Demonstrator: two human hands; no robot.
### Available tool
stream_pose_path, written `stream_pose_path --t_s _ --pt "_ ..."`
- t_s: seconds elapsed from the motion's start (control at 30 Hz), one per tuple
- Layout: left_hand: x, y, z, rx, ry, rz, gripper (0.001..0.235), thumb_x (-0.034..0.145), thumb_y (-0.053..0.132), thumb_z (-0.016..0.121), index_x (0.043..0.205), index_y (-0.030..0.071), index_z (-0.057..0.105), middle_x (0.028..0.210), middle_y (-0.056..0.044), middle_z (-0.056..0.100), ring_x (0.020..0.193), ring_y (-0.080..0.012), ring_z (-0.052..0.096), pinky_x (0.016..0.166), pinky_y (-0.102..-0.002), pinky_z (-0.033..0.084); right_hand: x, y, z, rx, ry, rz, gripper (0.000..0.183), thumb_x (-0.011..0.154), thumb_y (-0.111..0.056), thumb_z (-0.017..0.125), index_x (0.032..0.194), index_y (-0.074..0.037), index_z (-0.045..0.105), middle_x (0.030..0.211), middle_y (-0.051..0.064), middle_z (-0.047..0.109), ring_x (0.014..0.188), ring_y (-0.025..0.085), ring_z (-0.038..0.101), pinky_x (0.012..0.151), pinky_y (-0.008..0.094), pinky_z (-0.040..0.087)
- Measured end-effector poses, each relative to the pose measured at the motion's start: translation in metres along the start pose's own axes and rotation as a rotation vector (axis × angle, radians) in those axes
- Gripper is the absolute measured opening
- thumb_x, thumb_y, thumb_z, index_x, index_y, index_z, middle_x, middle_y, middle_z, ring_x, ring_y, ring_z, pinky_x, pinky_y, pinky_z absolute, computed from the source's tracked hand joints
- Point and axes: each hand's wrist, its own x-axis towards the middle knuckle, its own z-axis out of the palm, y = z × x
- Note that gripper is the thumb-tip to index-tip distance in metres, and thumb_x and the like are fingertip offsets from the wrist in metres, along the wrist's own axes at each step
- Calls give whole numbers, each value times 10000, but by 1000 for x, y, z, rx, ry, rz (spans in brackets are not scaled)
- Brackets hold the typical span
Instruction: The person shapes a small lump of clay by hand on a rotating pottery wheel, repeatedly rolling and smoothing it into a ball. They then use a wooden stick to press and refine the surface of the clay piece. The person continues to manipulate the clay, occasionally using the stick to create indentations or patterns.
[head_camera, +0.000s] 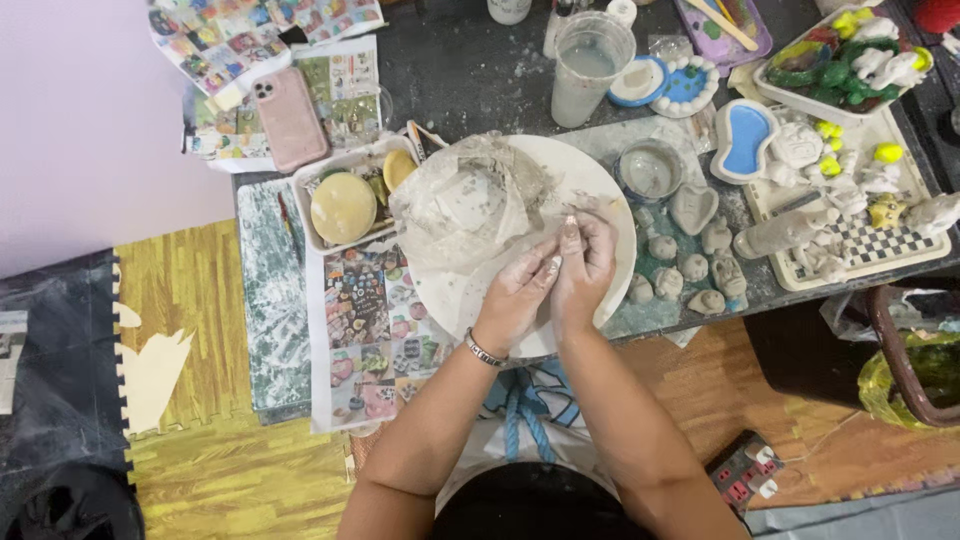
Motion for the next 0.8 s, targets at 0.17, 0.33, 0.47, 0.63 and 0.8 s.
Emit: stream_pose_path --t_s 0.17,0.33,0.47,0.63,0.8 --pt "-9 10 1 -81 72 54 417 1112 165 518 1460 -64 502 1350 -129 629 1204 -197 630 1067 -339 501 -8 -6 -5 172 -22 -7 55 1007 27 611 1045 -1 639 1369 113 542 1141 168 597 971 315 506" --pt "1 18 3 -180 266 91 340 1110 176 503 1378 -34 510 1224 -129 674 1045 -192 688 938 -336 554 -4 -16 -4 225 -145 -85 121 1001 109 649 1056 10 607 1374 114 529 1220 164 579 1063 298 505" --pt "-7 14 2 -61 303 115 338 1115 154 530 1385 -47 563 1202 -89 667 1022 -153 658 931 -310 532 -13 -23 -4 358 -169 95 116 947 108 646 991 2 624 1299 95 529 1044 168 615 854 319 554" --pt "-2 12 1 14 291 219 303 1125 170 516 1350 -21 587 1144 -65 677 998 -126 642 932 -285 529 -3 -23 -2 296 -234 -42 107 970 118 655 993 15 637 1285 97 564 1142 159 582 1043 312 496" --pt "-11 15 3 271 369 303 280 1143 167 477 1321 -12 596 1195 -37 639 1062 -92 574 961 -242 475 -10 -17 -7 237 -202 -19 97 969 95 659 1040 28 657 1285 106 582 1160 168 576 1058 308 471"
